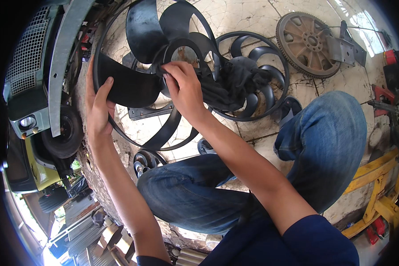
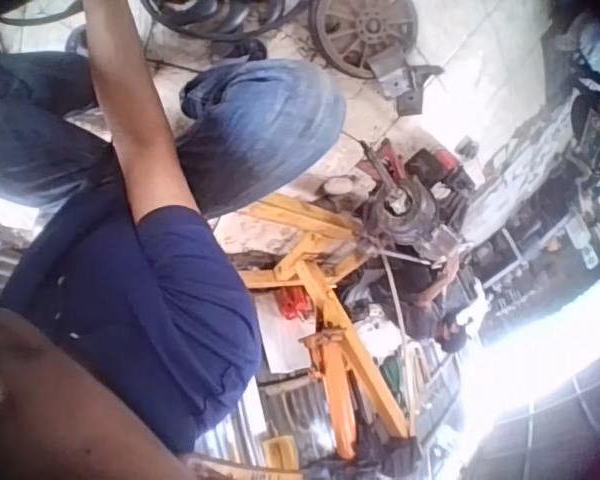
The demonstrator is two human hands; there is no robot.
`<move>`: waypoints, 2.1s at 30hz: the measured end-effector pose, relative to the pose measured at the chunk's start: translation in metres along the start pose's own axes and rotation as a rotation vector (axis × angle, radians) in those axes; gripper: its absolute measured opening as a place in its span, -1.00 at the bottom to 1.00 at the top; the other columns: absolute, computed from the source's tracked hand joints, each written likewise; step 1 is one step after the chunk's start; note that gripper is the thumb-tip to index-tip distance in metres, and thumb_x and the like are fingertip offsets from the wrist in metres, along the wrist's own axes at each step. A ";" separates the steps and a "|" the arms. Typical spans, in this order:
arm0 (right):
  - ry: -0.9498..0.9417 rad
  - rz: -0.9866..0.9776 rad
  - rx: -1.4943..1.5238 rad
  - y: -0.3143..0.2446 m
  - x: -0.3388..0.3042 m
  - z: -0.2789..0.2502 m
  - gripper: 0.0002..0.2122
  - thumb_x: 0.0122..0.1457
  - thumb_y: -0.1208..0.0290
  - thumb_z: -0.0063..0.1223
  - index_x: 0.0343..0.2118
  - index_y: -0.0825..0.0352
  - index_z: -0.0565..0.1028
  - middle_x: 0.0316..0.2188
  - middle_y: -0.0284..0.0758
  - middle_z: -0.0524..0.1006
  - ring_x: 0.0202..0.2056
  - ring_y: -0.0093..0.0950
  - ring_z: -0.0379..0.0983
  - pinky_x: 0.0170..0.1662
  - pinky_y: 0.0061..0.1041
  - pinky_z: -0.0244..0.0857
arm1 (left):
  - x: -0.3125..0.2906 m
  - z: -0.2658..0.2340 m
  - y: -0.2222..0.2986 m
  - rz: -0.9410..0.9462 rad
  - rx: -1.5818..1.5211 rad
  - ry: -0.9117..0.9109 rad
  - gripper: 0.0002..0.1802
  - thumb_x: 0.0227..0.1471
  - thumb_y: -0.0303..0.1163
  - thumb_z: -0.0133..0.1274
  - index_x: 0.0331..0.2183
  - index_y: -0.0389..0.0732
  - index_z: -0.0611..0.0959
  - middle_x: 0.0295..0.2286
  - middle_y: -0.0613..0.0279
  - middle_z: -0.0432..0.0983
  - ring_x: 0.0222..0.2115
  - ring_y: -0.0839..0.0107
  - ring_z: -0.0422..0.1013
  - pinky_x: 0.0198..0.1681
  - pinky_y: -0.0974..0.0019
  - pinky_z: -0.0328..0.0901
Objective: The person sits on the floor and wipes a black plastic fan with a cloth, rotating it to clean different blades and surfaces. The fan is handled repeatedly, turned over, and wiped on multiple sides.
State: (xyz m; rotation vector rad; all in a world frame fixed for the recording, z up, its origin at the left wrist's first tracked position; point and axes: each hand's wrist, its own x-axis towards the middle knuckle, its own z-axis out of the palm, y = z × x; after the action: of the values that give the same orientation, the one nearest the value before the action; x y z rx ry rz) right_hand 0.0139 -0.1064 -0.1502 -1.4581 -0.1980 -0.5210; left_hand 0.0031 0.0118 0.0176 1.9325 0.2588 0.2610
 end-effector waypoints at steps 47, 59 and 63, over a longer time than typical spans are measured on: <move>-0.089 0.500 -0.220 0.141 -0.031 -0.051 -0.81 0.19 0.45 0.06 -0.13 0.29 0.47 -0.25 -0.10 0.57 -0.14 -0.08 0.50 -0.08 -0.26 0.36 | 0.000 0.003 -0.001 -0.028 -0.097 0.010 -0.26 0.07 -0.59 0.01 0.29 -0.18 0.24 0.08 0.07 0.38 0.02 0.33 0.41 0.10 0.30 0.31; -0.092 0.347 -0.189 0.108 0.007 -0.029 -0.79 0.21 0.43 0.06 -0.11 0.34 0.45 -0.19 -0.07 0.56 -0.10 -0.07 0.49 -0.03 -0.27 0.34 | 0.001 0.002 -0.002 -0.081 -0.137 0.052 -0.27 0.06 -0.60 0.00 0.28 -0.17 0.26 0.07 0.11 0.39 0.02 0.35 0.40 0.11 0.29 0.28; -0.089 0.564 -0.248 0.109 -0.002 -0.030 -0.71 0.20 0.42 0.05 -0.05 0.38 0.38 -0.19 0.03 0.55 -0.10 0.03 0.47 -0.03 -0.16 0.33 | 0.001 0.000 -0.006 -0.074 -0.144 0.035 -0.27 0.06 -0.59 0.01 0.28 -0.15 0.27 0.06 0.15 0.40 0.00 0.37 0.40 0.08 0.33 0.29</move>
State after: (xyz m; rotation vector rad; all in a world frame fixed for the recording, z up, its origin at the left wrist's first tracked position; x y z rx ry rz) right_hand 0.0560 -0.1327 -0.2517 -1.6927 0.2144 -0.0191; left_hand 0.0040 0.0145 0.0123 1.7734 0.3257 0.2580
